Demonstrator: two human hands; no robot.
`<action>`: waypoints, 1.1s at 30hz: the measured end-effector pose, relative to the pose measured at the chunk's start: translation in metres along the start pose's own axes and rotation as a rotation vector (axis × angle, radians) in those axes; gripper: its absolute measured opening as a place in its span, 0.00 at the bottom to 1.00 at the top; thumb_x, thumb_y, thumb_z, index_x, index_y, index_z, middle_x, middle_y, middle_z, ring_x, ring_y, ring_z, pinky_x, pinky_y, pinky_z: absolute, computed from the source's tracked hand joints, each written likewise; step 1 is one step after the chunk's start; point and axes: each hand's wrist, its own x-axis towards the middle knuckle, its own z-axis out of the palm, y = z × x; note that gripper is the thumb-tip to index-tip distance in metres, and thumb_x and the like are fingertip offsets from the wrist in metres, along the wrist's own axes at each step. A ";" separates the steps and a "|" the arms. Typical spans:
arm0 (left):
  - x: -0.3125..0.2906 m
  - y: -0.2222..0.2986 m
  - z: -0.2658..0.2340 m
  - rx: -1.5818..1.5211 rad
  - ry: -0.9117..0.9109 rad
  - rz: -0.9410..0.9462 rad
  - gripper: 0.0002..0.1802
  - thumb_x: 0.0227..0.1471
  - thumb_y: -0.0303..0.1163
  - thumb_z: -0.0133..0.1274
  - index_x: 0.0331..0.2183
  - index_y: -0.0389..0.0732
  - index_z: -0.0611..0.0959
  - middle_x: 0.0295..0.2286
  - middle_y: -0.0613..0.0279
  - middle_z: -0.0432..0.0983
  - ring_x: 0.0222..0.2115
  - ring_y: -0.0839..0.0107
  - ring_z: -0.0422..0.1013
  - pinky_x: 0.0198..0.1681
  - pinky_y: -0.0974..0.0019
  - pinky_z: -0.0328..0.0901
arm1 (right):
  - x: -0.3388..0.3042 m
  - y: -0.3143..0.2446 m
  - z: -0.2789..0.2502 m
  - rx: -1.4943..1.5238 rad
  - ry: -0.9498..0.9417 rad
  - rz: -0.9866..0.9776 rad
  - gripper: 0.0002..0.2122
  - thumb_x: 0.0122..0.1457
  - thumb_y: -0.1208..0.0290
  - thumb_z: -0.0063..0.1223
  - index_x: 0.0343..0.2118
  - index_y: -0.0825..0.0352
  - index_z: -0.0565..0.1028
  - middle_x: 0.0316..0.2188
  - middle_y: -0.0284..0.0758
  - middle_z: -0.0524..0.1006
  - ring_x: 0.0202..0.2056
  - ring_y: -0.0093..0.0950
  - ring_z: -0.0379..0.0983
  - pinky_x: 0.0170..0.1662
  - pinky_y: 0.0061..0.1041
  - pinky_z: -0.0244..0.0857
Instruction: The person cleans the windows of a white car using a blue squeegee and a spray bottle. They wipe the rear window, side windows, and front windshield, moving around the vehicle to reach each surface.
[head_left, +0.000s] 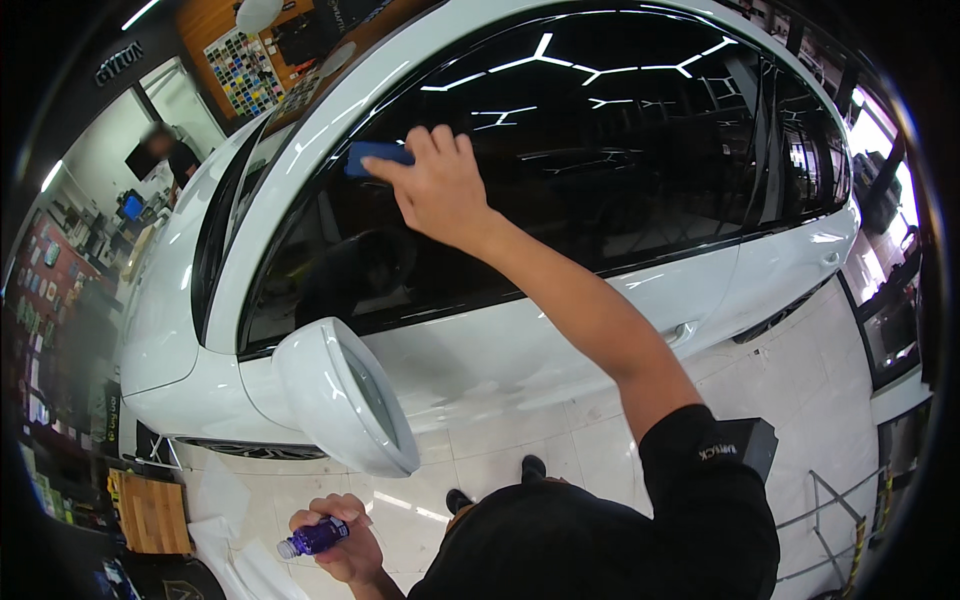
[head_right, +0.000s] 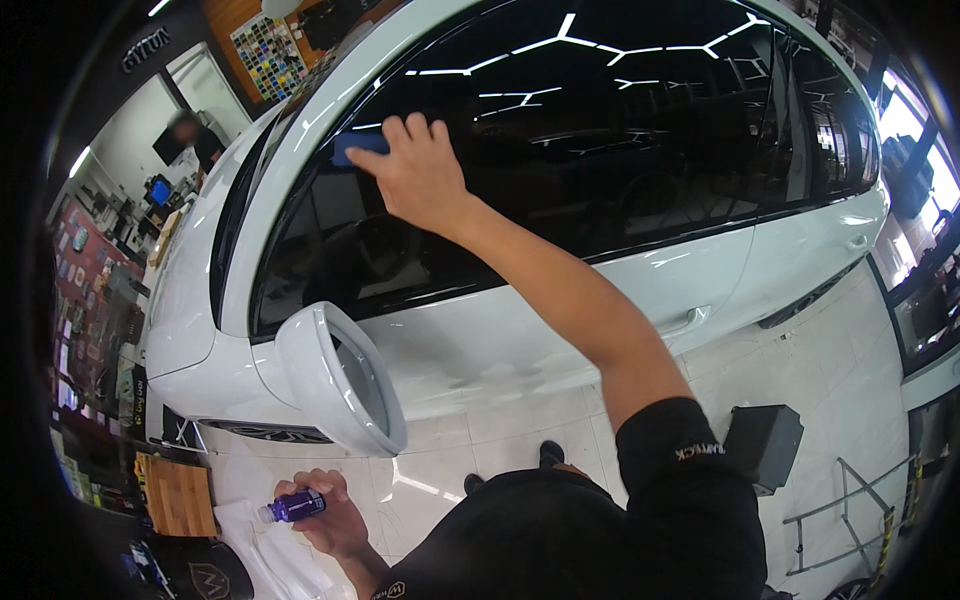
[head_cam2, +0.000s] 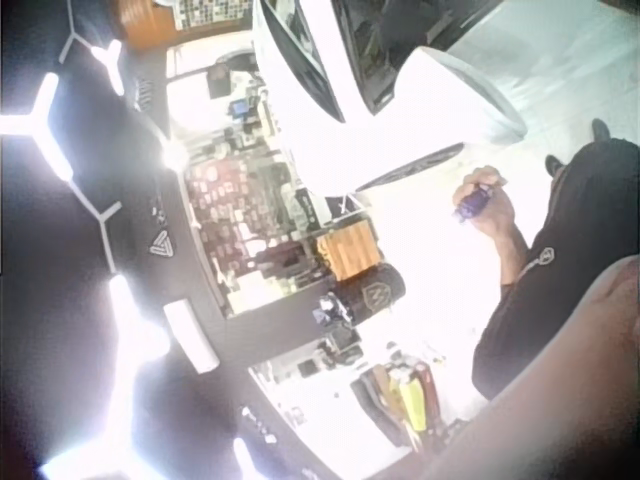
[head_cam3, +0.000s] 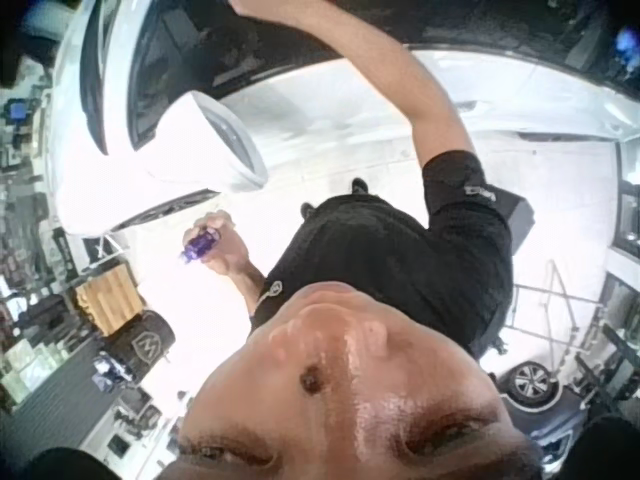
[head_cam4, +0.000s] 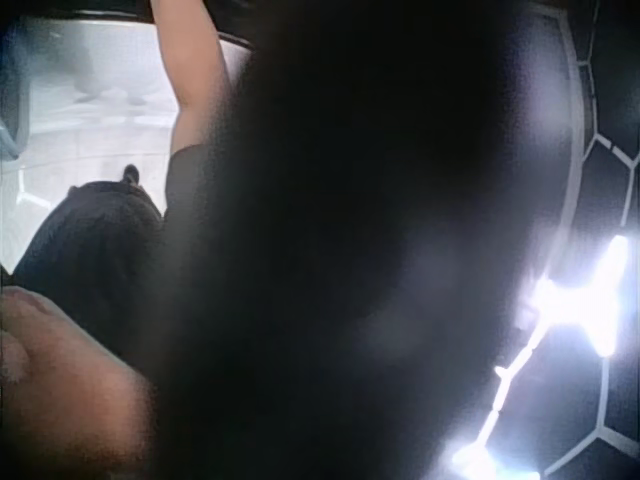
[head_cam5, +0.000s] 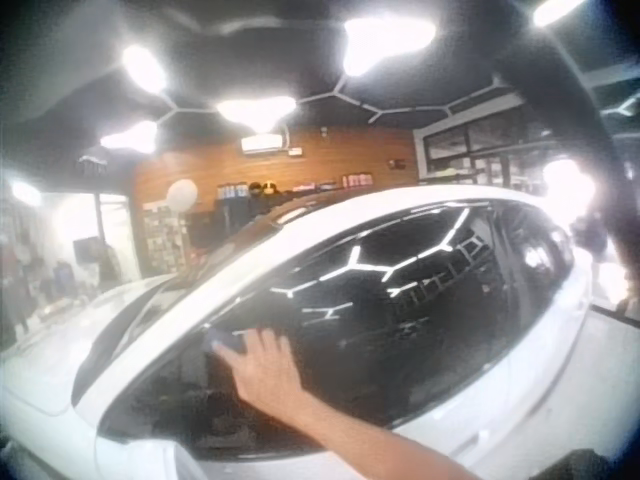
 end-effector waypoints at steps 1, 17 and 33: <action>0.001 -0.006 0.005 -0.009 0.020 -0.015 0.30 0.57 0.58 0.58 0.48 0.46 0.70 0.34 0.59 0.74 0.31 0.70 0.66 0.31 0.67 0.60 | 0.005 -0.002 -0.004 0.048 -0.029 0.027 0.18 0.53 0.69 0.56 0.49 0.55 0.81 0.39 0.36 0.73 0.44 0.37 0.67 0.47 0.42 0.61; 0.013 -0.027 0.070 0.012 -0.115 0.070 0.30 0.56 0.61 0.57 0.47 0.49 0.71 0.31 0.59 0.73 0.24 0.70 0.66 0.25 0.68 0.61 | -0.129 -0.047 0.051 0.103 -0.214 -0.371 0.17 0.58 0.67 0.53 0.51 0.57 0.80 0.36 0.34 0.71 0.39 0.34 0.65 0.40 0.37 0.59; 0.014 -0.044 0.086 0.039 -0.278 -0.090 0.32 0.55 0.60 0.58 0.48 0.47 0.69 0.33 0.63 0.69 0.30 0.73 0.62 0.32 0.69 0.57 | -0.251 0.257 -0.146 -0.469 0.598 0.734 0.15 0.55 0.74 0.63 0.47 0.63 0.80 0.35 0.38 0.77 0.38 0.38 0.69 0.45 0.35 0.59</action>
